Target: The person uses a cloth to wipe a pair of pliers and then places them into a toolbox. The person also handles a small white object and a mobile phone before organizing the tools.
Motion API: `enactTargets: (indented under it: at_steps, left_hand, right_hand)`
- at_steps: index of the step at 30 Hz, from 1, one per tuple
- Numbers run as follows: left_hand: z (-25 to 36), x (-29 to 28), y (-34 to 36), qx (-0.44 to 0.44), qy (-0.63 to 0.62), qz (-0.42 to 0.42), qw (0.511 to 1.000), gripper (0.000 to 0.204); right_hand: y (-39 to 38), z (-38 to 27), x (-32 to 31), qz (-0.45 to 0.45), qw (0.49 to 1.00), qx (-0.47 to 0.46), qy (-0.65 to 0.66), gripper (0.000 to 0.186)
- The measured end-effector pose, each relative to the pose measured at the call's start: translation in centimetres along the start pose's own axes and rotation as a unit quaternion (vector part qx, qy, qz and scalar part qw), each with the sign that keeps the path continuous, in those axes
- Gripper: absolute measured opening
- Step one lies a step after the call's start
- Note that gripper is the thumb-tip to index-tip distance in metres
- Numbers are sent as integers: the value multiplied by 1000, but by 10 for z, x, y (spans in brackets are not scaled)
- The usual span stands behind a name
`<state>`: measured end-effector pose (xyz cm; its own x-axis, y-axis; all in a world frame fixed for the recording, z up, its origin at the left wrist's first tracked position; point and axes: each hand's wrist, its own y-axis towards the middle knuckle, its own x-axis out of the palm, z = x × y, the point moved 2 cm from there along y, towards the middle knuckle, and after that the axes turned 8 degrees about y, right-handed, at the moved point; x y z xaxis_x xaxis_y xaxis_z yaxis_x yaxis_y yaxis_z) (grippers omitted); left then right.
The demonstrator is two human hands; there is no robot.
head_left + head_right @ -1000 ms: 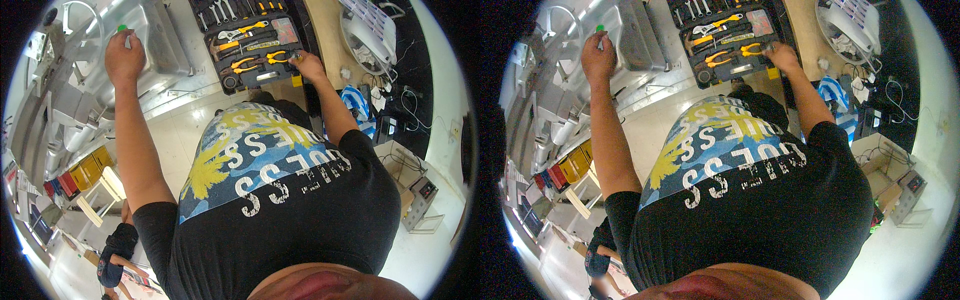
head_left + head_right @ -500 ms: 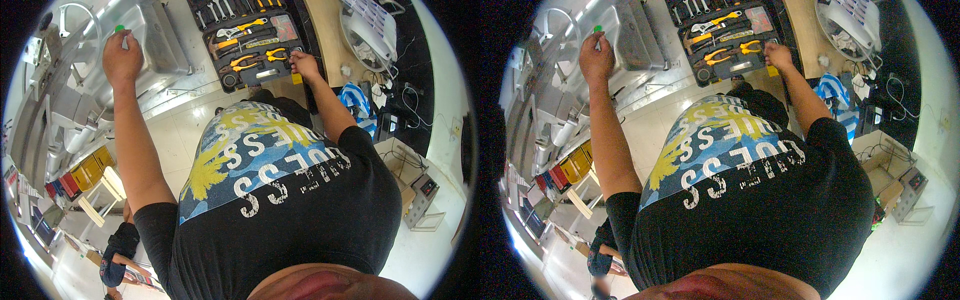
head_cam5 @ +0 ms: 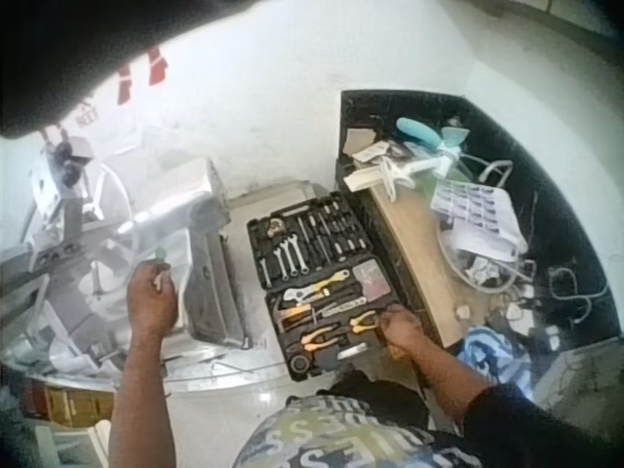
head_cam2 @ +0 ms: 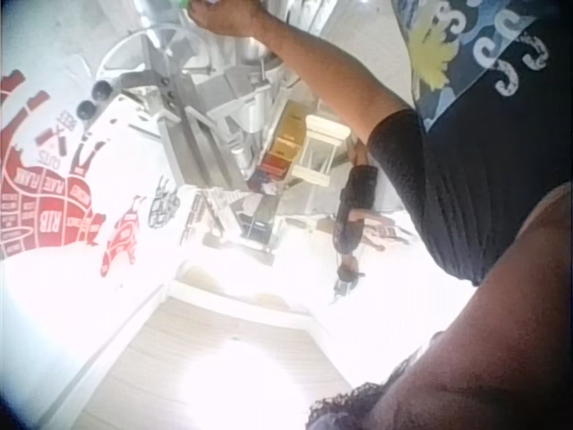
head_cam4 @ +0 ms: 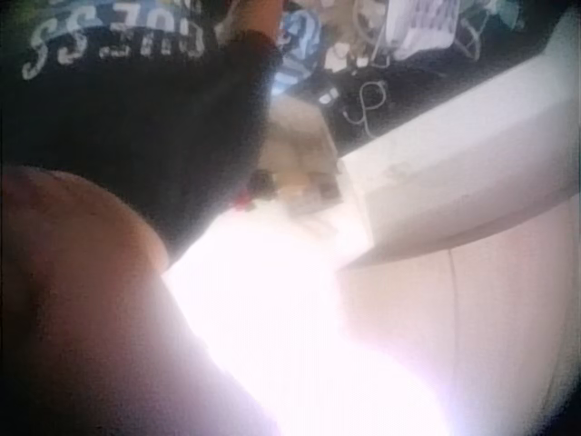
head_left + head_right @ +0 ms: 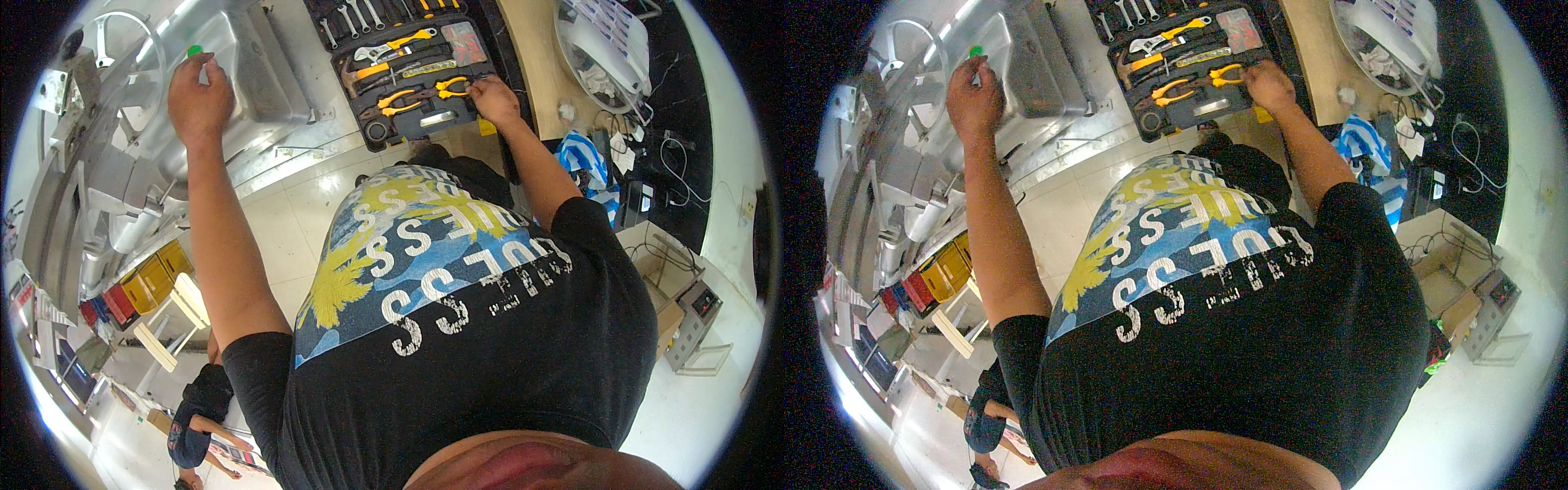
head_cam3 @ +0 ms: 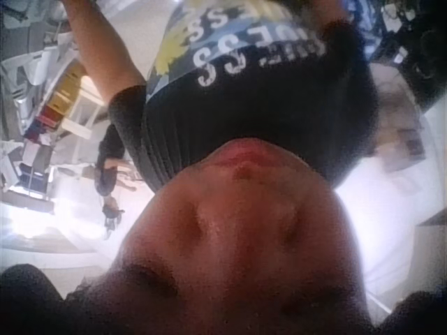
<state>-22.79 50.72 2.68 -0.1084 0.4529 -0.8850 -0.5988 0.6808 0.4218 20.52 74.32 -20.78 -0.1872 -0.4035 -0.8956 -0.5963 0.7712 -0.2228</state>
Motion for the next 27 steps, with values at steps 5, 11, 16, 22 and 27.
enactTargets:
  at_steps: [5,11,16,22,27]
  left_hand:
    - [-2,4,1,-6,-5,-5,1000,26]
    - [-2,0,0,6,12,0,1000,26]
    - [-1,4,0,4,8,-1,1000,26]
    - [-1,1,0,-6,12,-9,1000,27]
    - [-2,3,1,-1,3,-6,1000,26]
  right_hand:
    - [4,6,7,20,997,-61,-52,41]
    - [1,-15,-30,9,994,78,75,34]
    - [13,27,-70,128,967,130,175,29]
    - [18,38,-83,87,980,87,158,30]
    - [30,43,-63,133,982,68,114,28]
